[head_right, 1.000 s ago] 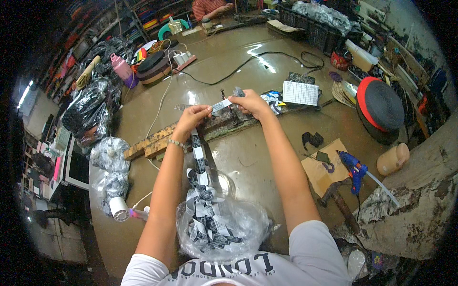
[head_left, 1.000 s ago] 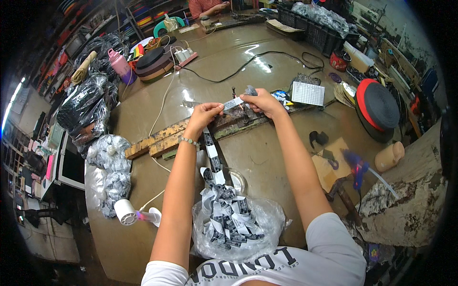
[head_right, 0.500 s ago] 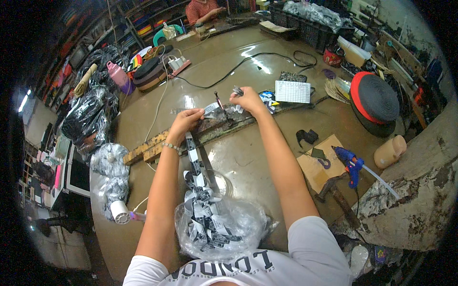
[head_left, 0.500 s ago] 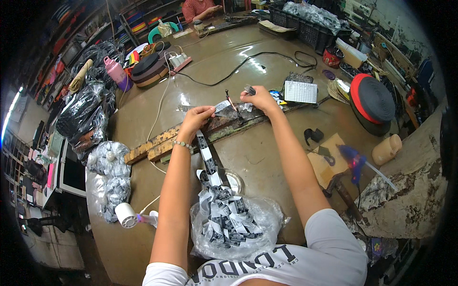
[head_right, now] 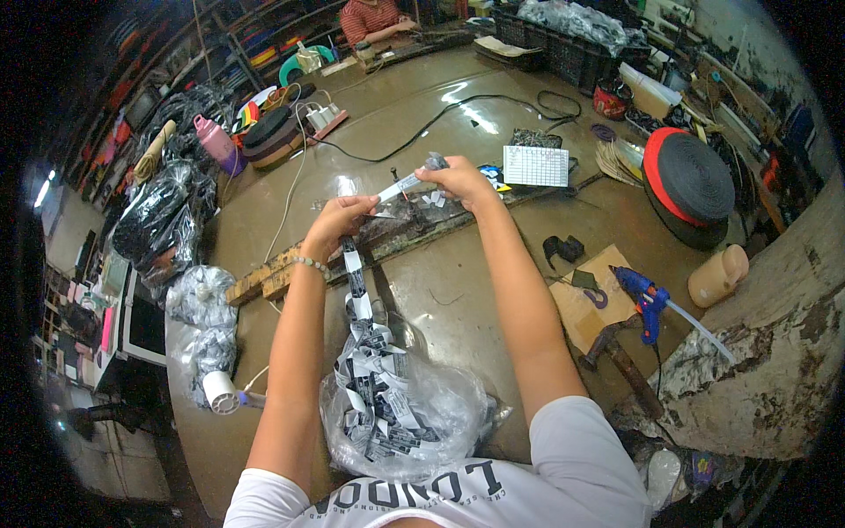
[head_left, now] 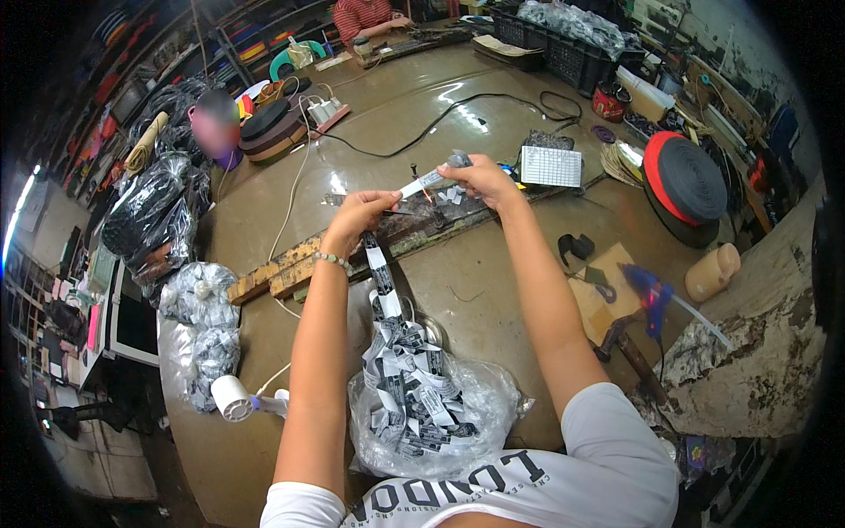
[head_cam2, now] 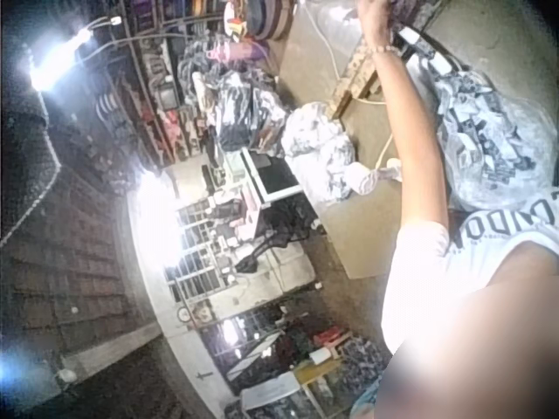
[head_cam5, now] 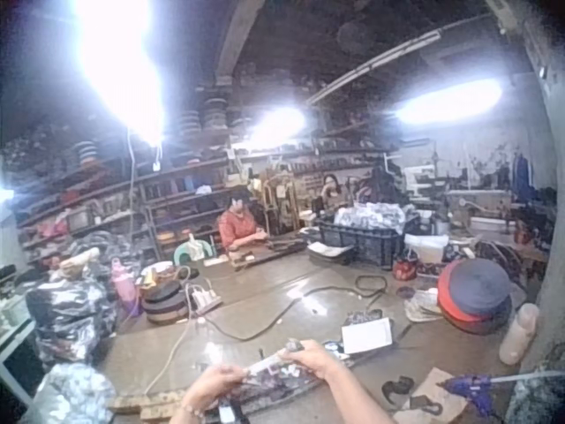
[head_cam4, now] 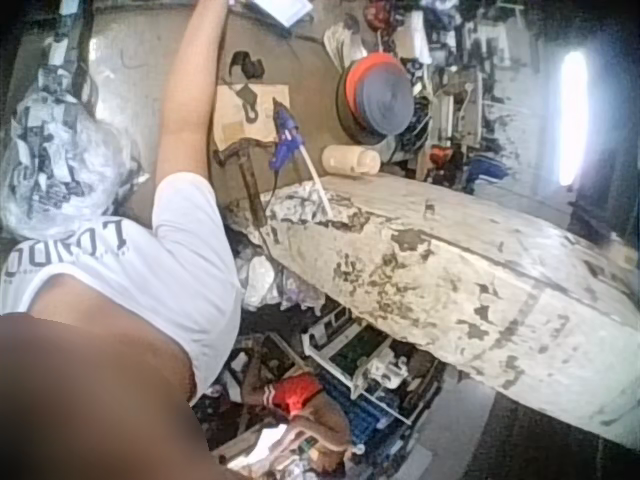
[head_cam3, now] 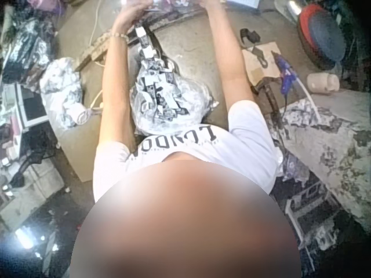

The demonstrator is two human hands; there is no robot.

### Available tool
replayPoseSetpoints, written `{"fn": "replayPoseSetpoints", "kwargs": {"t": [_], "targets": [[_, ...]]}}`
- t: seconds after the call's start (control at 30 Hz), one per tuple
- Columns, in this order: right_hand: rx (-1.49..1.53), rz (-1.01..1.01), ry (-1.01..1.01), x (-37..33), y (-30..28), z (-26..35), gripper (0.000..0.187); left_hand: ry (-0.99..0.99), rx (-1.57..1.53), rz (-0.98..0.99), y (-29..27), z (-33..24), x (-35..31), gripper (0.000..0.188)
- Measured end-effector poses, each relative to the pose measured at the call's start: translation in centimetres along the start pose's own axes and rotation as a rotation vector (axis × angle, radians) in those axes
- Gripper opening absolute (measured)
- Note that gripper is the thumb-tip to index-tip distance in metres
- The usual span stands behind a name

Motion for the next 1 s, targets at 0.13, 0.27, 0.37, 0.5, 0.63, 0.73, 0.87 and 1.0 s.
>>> {"fn": "replayPoseSetpoints", "kwargs": {"t": [0.13, 0.27, 0.37, 0.5, 0.63, 0.73, 0.87, 1.0], "targets": [[-0.002, 0.024, 0.063, 0.4, -0.4, -1.7, 0.017, 0.023, -0.020, -0.008, 0.2, 0.8, 0.3, 0.019], [0.004, -0.011, 0.105, 0.4, -0.7, -2.2, 0.016, 0.047, 0.045, -0.056, 0.4, 0.6, 0.4, 0.019], [0.026, 0.023, 0.132, 0.2, -0.6, -2.4, 0.017, 0.029, 0.042, -0.063, 0.5, 0.7, 0.6, 0.020], [0.055, 0.024, 0.098, 0.4, -0.8, -2.2, 0.017, 0.018, 0.046, -0.068, 0.5, 0.8, 1.2, 0.021], [0.032, 0.003, 0.155, 0.5, -1.4, -2.7, 0.017, 0.015, 0.038, -0.071, 0.6, 0.9, 1.7, 0.021], [0.075, 0.046, 0.144, 0.6, -1.5, -2.8, 0.016, -0.004, 0.036, -0.065, 0.7, 0.9, 1.9, 0.022], [0.045, 0.045, 0.172, 0.7, -1.6, -3.9, 0.017, -0.014, 0.082, -0.088, 0.6, 1.1, 1.9, 0.023], [-0.012, 0.019, 0.156, 0.6, -1.4, -3.9, 0.018, 0.023, 0.064, -0.086, 0.7, 1.1, 2.0, 0.021]]}}
Point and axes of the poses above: each hand's wrist, its own x-axis towards the middle knuckle, its own y-axis out of the palm, z = x × y, the point moved 7 cm from there along x, towards the middle knuckle, and after that the axes turned 6 degrees about -y, right-handed, at the moved point
